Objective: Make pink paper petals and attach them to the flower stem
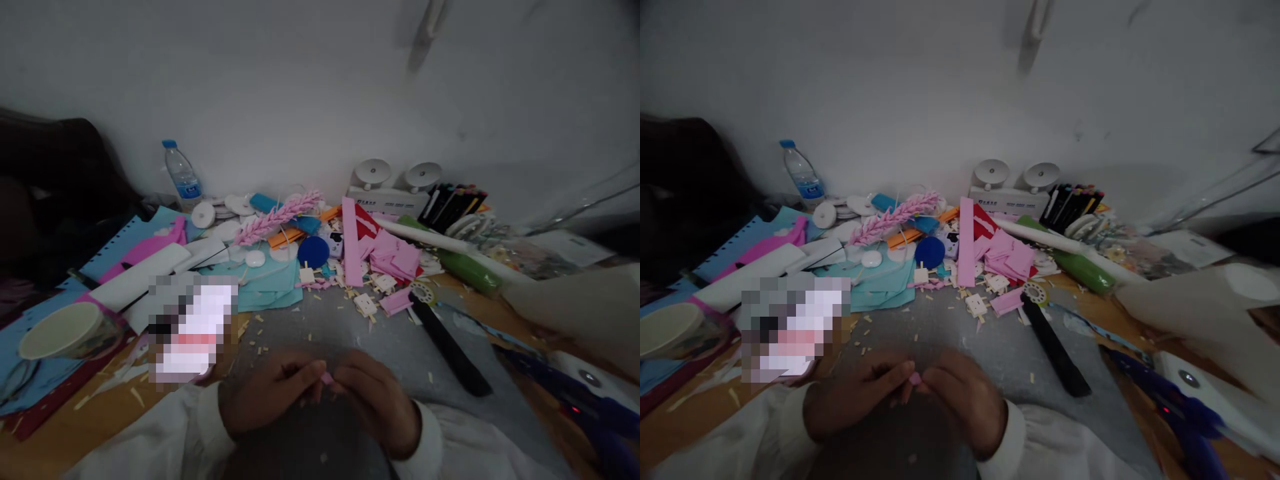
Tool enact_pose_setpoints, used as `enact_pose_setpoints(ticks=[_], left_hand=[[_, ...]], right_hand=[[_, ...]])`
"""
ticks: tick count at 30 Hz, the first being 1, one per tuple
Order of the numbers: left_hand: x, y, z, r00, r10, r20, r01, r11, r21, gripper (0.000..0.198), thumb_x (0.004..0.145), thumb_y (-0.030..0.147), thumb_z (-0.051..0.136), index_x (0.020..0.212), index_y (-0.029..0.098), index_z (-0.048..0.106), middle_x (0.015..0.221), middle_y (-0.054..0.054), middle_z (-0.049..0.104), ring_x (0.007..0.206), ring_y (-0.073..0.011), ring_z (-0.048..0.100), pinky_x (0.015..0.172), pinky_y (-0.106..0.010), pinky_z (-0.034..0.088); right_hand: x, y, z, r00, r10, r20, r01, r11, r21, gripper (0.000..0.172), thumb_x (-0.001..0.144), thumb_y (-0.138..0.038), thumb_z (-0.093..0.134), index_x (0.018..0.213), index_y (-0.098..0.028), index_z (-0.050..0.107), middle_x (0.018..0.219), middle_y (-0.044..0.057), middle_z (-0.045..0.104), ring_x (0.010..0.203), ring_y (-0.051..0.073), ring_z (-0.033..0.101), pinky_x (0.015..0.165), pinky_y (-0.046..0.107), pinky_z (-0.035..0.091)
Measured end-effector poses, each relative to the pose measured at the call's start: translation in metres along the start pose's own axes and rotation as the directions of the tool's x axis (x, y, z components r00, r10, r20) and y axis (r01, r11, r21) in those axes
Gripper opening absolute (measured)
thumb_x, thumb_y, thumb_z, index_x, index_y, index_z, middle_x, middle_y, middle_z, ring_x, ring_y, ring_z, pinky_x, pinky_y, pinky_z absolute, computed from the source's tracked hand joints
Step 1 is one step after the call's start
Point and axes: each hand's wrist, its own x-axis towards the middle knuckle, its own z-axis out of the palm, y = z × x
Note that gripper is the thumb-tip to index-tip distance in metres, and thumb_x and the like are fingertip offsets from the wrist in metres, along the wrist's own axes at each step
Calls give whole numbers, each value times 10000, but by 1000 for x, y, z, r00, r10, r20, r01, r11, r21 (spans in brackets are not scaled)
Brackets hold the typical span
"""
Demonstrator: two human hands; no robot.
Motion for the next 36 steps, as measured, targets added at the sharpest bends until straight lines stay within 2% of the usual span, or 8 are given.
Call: enact_pose_setpoints(ticks=[3, 6, 10, 18, 25, 31, 34, 36], left_hand=[[-3, 4, 4, 991, 64, -118, -54, 995, 87, 355, 921, 418, 428, 724, 165, 580, 672, 12, 536, 658, -130, 520, 637, -240, 421], [-7, 7, 6, 932, 248, -265, -201, 961, 192, 179, 887, 343, 527, 934, 180, 586, 897, -28, 588, 834, -163, 563, 762, -274, 454], [-10, 14, 8, 876, 419, -238, -310, 868, 389, 105, 871, 281, 567, 901, 187, 605, 879, -30, 604, 839, -169, 566, 781, -289, 449], [-12, 34, 2, 864, 376, -335, -197, 865, 462, 91, 853, 247, 578, 842, 174, 632, 811, -12, 654, 773, -156, 596, 727, -264, 469], [27, 33, -12, 748, 474, -465, -141, 798, 586, 140, 871, 268, 542, 894, 154, 620, 858, -39, 665, 802, -162, 608, 749, -264, 488], [79, 52, -18, 727, 539, -425, -87, 687, 722, 198, 818, 144, 533, 1003, 119, 599, 1028, -135, 634, 1008, -263, 569, 918, -428, 429], [74, 86, -3, 770, 565, -295, -133, 595, 792, 262, 781, 108, 534, 1034, 129, 600, 1063, -153, 619, 1054, -302, 545, 920, -473, 411], [55, 108, 16, 820, 556, -138, -222, 531, 818, 150, 734, 128, 589, 866, 174, 644, 897, -94, 656, 901, -275, 603, 838, -425, 454]], right_hand=[[2, 3, -1, 1000, 13, -20, -13, 1000, 7, 272, 1000, -276, 383, 828, -193, 576, 674, 28, 587, 610, 142, 547, 547, 234, 431], [3, 6, -2, 999, 5, -35, -5, 1000, -7, 294, 1003, -292, 365, 817, -193, 569, 676, 32, 579, 615, 148, 544, 548, 240, 428], [2, 11, -3, 1000, -14, -28, 13, 1000, -17, 322, 1005, -319, 341, 838, -190, 584, 674, 37, 577, 615, 157, 538, 535, 247, 419], [6, 14, -2, 997, 74, -14, -74, 997, -25, 272, 978, -260, 389, 787, -179, 564, 667, 21, 568, 610, 148, 544, 565, 238, 415], [5, 19, -4, 984, 172, -54, -175, 983, -54, 264, 933, -220, 419, 676, -195, 474, 611, -16, 475, 560, 130, 474, 540, 237, 350], [2, 21, 6, 981, 179, -75, -184, 980, -72, 280, 918, -216, 467, 640, -180, 477, 566, -46, 443, 502, 101, 443, 490, 225, 354], [-3, 33, 15, 977, 193, -86, -199, 977, -75, 189, 936, -282, 531, 836, -133, 589, 721, -16, 582, 581, 103, 551, 545, 240, 473], [-8, 42, 19, 977, 194, -87, -199, 978, -62, 189, 936, -305, 551, 1022, -145, 602, 937, 32, 636, 732, 137, 625, 642, 293, 538]])
